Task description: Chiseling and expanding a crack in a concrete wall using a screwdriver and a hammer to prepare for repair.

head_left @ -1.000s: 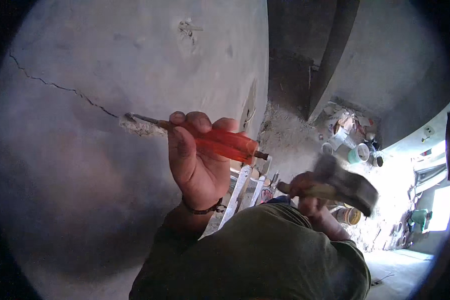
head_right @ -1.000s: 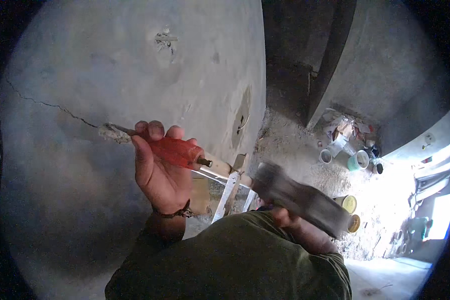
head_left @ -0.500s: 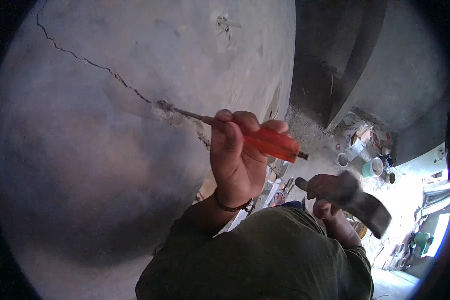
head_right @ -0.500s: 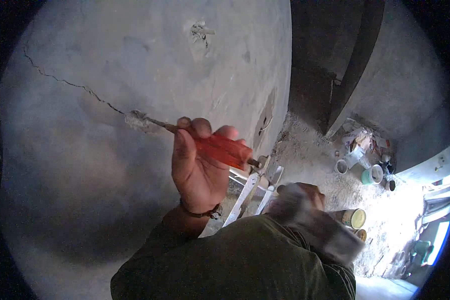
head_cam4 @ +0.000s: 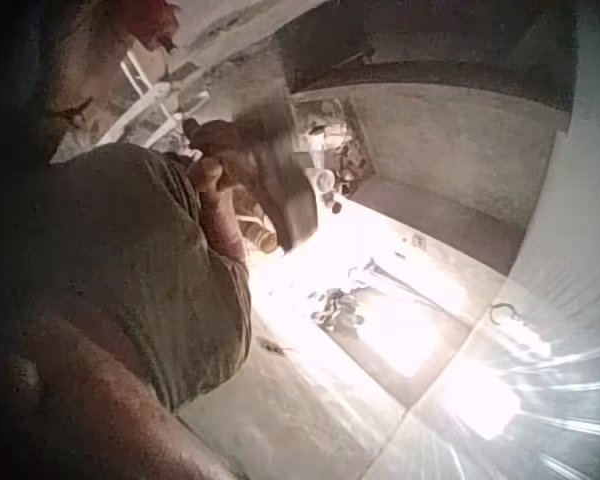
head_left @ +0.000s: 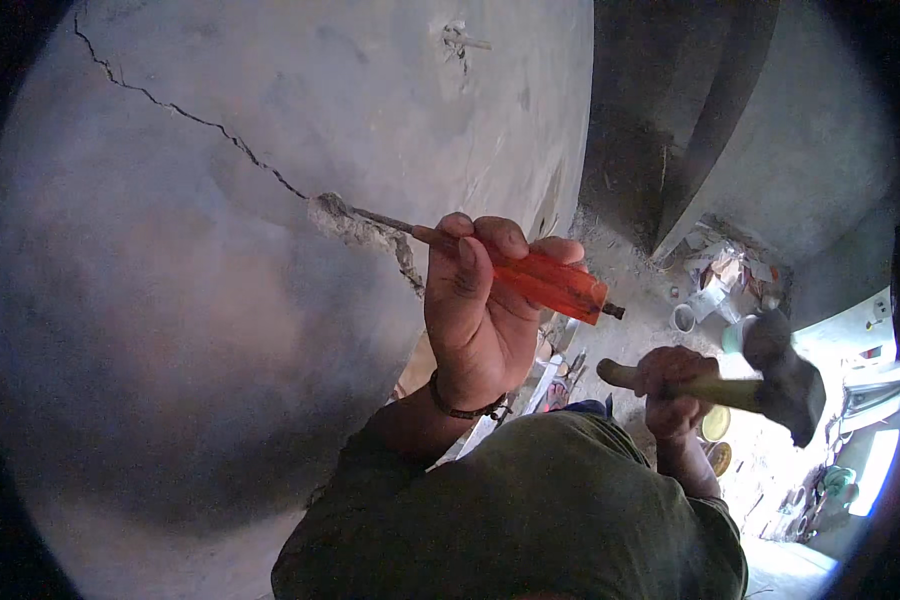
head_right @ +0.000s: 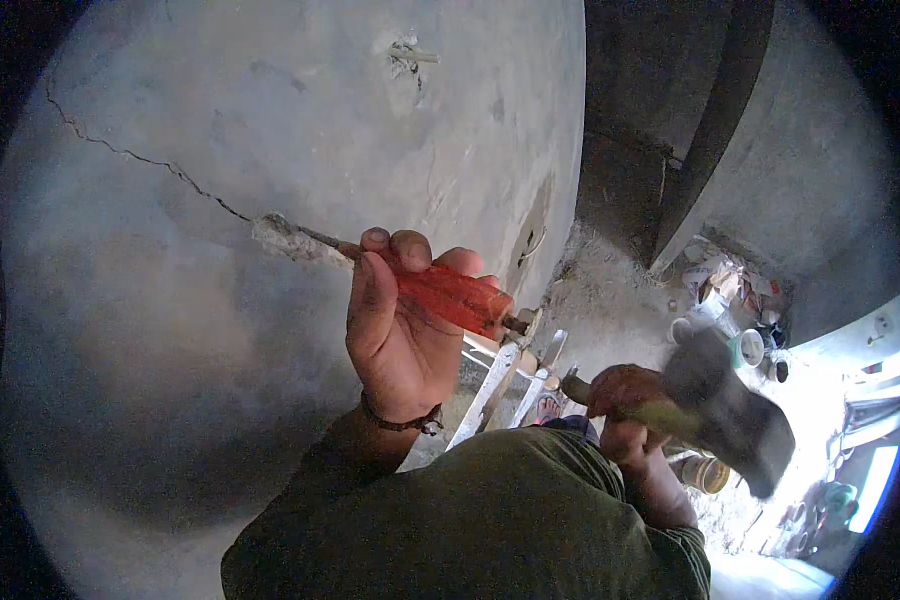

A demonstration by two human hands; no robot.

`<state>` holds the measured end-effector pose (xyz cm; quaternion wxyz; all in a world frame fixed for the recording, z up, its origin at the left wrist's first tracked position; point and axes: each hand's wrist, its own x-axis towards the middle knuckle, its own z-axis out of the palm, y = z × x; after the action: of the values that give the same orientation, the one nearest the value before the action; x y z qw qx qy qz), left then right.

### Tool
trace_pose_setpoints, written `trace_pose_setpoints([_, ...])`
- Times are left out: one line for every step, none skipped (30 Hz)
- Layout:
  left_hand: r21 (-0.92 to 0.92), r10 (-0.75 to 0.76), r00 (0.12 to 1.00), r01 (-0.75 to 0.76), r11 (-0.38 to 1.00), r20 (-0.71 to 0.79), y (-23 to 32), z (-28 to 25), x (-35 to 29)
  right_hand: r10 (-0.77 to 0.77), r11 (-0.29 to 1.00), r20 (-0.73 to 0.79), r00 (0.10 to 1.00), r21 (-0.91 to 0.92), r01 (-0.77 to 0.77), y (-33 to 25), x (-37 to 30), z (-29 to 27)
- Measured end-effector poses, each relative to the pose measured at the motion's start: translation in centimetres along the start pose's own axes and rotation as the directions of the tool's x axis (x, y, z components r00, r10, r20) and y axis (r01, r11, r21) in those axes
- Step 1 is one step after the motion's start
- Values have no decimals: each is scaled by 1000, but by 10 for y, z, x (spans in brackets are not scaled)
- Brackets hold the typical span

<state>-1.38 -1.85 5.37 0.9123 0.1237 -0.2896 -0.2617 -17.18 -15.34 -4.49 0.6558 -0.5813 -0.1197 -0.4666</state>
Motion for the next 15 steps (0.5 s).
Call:
trace_pose_setpoints([-19, -9, 1000, 9, 1000, -13, 0, 0, 0, -29, 997, -10, 1000, 71, 29, -2, 0, 0])
trace_pose_setpoints([-21, -10, 1000, 9, 1000, -11, 1, 0, 2, -31, 997, -9, 999, 69, 31, 0, -2, -1])
trace_pose_setpoints([29, -10, 1000, 10, 1000, 10, 0, 0, 1, 30, 994, 109, 994, -111, -18, 4, -9, -5])
trace_pose_setpoints([79, -13, 999, 10, 997, 30, -2, -1, 1, 111, 955, 212, 971, -292, -45, 8, -15, -9])
trace_pose_setpoints([74, -16, 999, 14, 997, 30, -4, -4, 0, 208, 884, 295, 933, -466, -49, 9, -21, -12])
trace_pose_setpoints([118, 6, 1000, -9, 993, 27, -4, -11, 1, 267, 895, 185, 946, -412, -172, 13, -22, -8])
trace_pose_setpoints([161, 28, 999, -32, 986, 25, -4, -15, 3, 261, 897, 188, 947, -409, -167, 11, -18, -4])
trace_pose_setpoints([164, 31, 999, -35, 986, 29, -2, -14, 4, 256, 933, 100, 961, -285, -219, 7, -12, 0])
trace_pose_setpoints([119, 3, 1000, -2, 993, -6, 1, -10, 0, 269, 952, 10, 963, -156, -264, 1, -12, 2])
trace_pose_setpoints([73, -27, 999, 29, 997, -41, 2, -6, -2, 194, 974, -1, 981, -116, -193, 0, -10, 2])
trace_pose_setpoints([71, -26, 999, 29, 997, -44, 1, -4, -3, 24, 996, 16, 1000, -88, -22, 7, -10, -4])
trace_pose_setpoints([76, -41, 998, 45, 996, -55, 0, -4, -3, -39, 999, -16, 999, -4, 39, 5, -3, -1])
trace_pose_setpoints([76, -63, 996, 68, 995, -64, 1, -3, -2, -99, 992, -57, 993, 70, 103, -2, 5, 5])
trace_pose_setpoints([75, -66, 996, 71, 995, -63, 2, -2, -2, -69, 993, -119, 991, 89, 80, -9, 7, 9])
trace_pose_setpoints([77, -51, 995, 58, 995, -80, -1, -1, -2, -73, 994, -125, 989, 74, 82, -8, 6, 8])
